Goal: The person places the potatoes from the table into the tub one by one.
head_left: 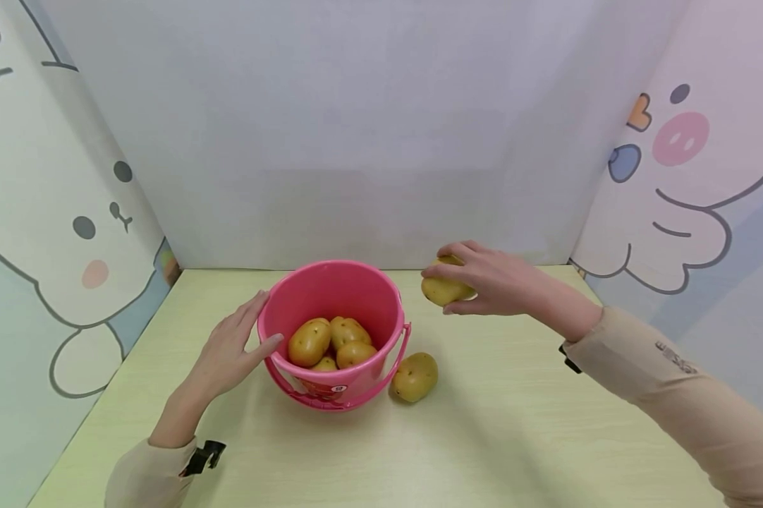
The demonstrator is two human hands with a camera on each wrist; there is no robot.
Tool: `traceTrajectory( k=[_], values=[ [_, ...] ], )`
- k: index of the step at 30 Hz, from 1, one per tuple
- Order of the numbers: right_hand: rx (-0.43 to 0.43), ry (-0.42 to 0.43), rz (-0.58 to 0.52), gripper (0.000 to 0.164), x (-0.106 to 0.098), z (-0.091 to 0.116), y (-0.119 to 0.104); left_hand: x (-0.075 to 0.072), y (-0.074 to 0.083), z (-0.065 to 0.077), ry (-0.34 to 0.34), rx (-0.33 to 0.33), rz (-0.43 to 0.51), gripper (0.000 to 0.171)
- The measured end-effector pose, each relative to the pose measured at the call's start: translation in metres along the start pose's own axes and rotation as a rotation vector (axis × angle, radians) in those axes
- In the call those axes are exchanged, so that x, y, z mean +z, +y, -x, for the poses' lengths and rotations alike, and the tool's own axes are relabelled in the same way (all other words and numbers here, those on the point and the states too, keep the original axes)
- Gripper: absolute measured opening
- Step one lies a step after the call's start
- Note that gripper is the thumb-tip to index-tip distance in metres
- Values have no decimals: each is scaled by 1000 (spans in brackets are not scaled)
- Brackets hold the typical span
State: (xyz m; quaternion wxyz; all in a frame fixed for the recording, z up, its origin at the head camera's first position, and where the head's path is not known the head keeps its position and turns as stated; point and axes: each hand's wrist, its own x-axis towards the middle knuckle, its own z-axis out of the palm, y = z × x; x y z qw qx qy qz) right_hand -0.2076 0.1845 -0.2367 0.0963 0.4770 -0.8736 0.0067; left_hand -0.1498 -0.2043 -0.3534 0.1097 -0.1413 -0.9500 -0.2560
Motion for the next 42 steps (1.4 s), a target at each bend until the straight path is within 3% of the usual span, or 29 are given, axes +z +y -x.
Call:
traceTrajectory(
  k=[25, 42],
  values=[
    [2, -83, -51, 51, -17, -49, -13, 1, 0, 0, 10, 0, 1, 75],
    [-9, -160, -55, 52, -16, -84, -29, 2, -1, 0, 9, 3, -1, 76]
  ],
)
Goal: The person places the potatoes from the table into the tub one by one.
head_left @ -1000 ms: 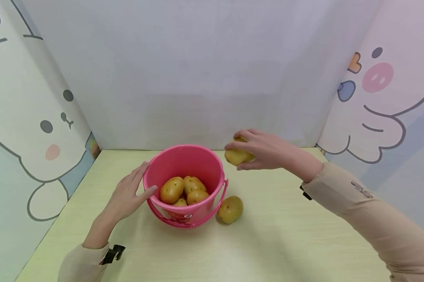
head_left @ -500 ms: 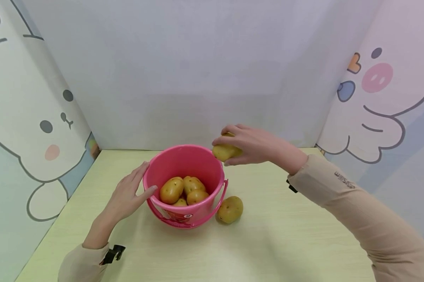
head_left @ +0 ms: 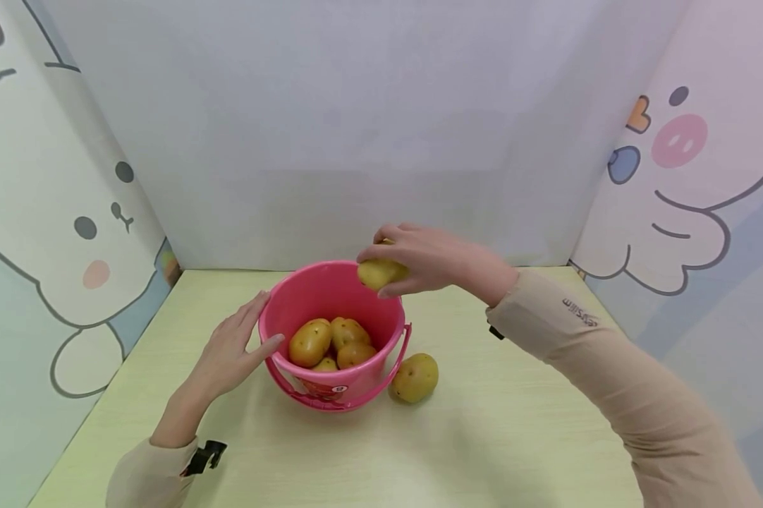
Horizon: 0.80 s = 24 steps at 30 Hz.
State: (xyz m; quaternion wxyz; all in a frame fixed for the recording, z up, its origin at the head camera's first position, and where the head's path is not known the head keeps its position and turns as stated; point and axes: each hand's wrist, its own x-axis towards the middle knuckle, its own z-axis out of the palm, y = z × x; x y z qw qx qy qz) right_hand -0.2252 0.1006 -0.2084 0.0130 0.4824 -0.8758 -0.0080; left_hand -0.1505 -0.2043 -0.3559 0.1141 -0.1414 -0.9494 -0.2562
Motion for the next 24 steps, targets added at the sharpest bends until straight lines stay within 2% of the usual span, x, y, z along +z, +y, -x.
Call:
traceTrajectory(
  k=[17, 24],
  values=[
    [4, -99, -44, 54, -2, -36, -18, 0, 0, 0, 5, 11, 3, 75],
    [8, -125, -106, 53, -4, -47, -22, 0, 1, 0, 1, 6, 3, 75]
  ],
)
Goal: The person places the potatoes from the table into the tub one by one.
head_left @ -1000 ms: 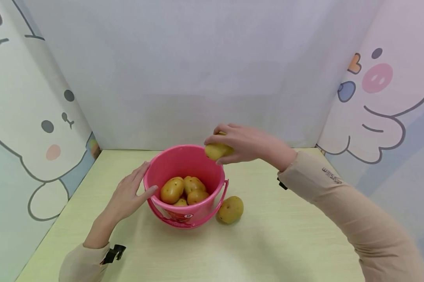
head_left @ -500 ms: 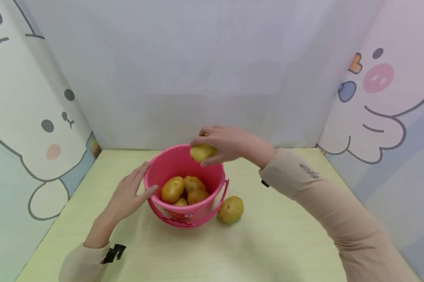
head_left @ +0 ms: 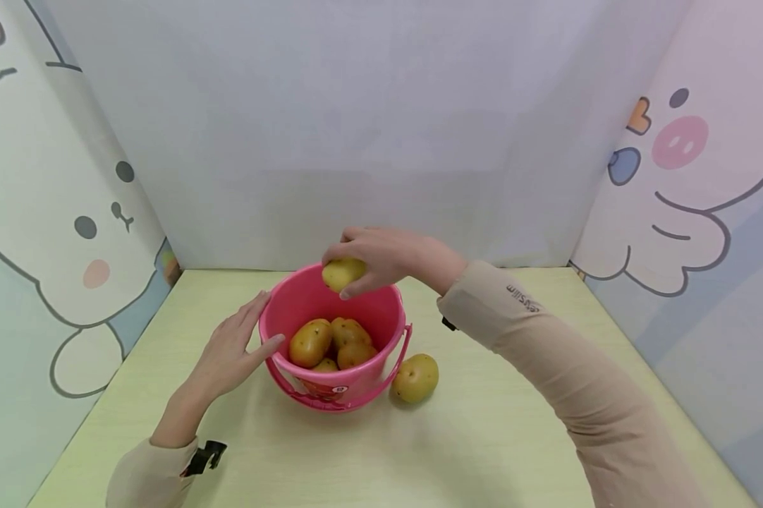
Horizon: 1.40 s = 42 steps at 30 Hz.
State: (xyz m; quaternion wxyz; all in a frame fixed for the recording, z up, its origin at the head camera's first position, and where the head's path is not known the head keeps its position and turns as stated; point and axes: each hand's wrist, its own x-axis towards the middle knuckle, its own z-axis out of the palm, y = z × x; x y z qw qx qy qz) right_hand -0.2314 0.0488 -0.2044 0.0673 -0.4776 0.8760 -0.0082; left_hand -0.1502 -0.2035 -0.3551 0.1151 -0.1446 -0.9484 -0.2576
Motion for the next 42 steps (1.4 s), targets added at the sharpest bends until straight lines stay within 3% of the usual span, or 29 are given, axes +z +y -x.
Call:
traceTrajectory(
  k=[17, 42],
  values=[
    [74, -65, -131, 50, 2, -29, -12, 0, 2, 2, -12, -13, 2, 77],
    [173, -142, -179, 52, 24, -56, -20, -1, 2, 1, -14, -17, -1, 77]
  ],
)
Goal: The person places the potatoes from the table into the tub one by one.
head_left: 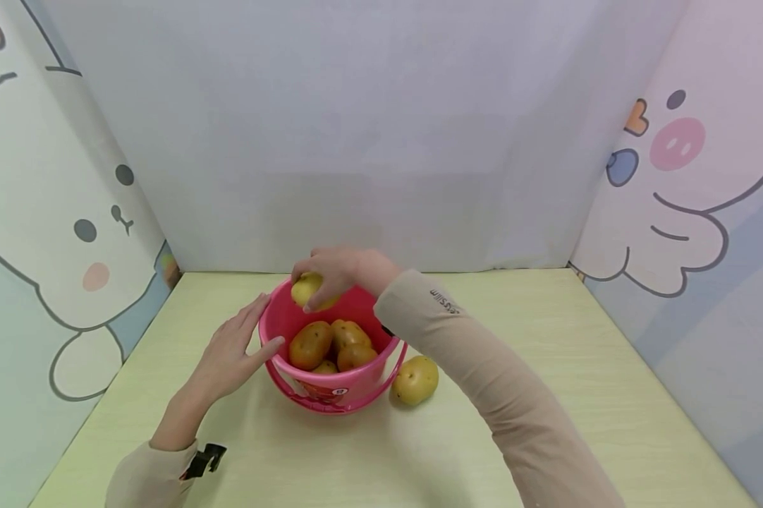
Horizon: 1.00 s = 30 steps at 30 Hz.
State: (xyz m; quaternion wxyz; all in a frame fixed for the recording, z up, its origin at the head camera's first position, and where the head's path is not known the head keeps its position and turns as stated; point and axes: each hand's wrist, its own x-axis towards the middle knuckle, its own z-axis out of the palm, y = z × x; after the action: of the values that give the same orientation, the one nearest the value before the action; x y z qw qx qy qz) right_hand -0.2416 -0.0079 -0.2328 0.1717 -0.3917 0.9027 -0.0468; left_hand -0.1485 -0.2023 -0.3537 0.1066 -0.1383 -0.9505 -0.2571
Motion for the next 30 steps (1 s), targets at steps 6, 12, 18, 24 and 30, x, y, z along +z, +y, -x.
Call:
traceTrajectory(
  k=[6, 12, 18, 24, 30],
  values=[
    [37, -18, -43, 55, 5, -2, 3, 1, 1, 0, 3, 6, 3, 76],
    [55, 10, -64, 59, 7, 1, 9, 1, 0, -1, 7, 14, 6, 76],
    [33, 33, -71, 59, 6, 5, 15, 1, -1, -1, 8, 10, 10, 77],
    [-32, 83, -60, 59, 6, 9, 21, 1, -2, -1, 14, 8, 3, 78],
    [-109, 163, -32, 58, 6, 14, 31, 2, -2, -1, 22, 13, 5, 78]
  ],
)
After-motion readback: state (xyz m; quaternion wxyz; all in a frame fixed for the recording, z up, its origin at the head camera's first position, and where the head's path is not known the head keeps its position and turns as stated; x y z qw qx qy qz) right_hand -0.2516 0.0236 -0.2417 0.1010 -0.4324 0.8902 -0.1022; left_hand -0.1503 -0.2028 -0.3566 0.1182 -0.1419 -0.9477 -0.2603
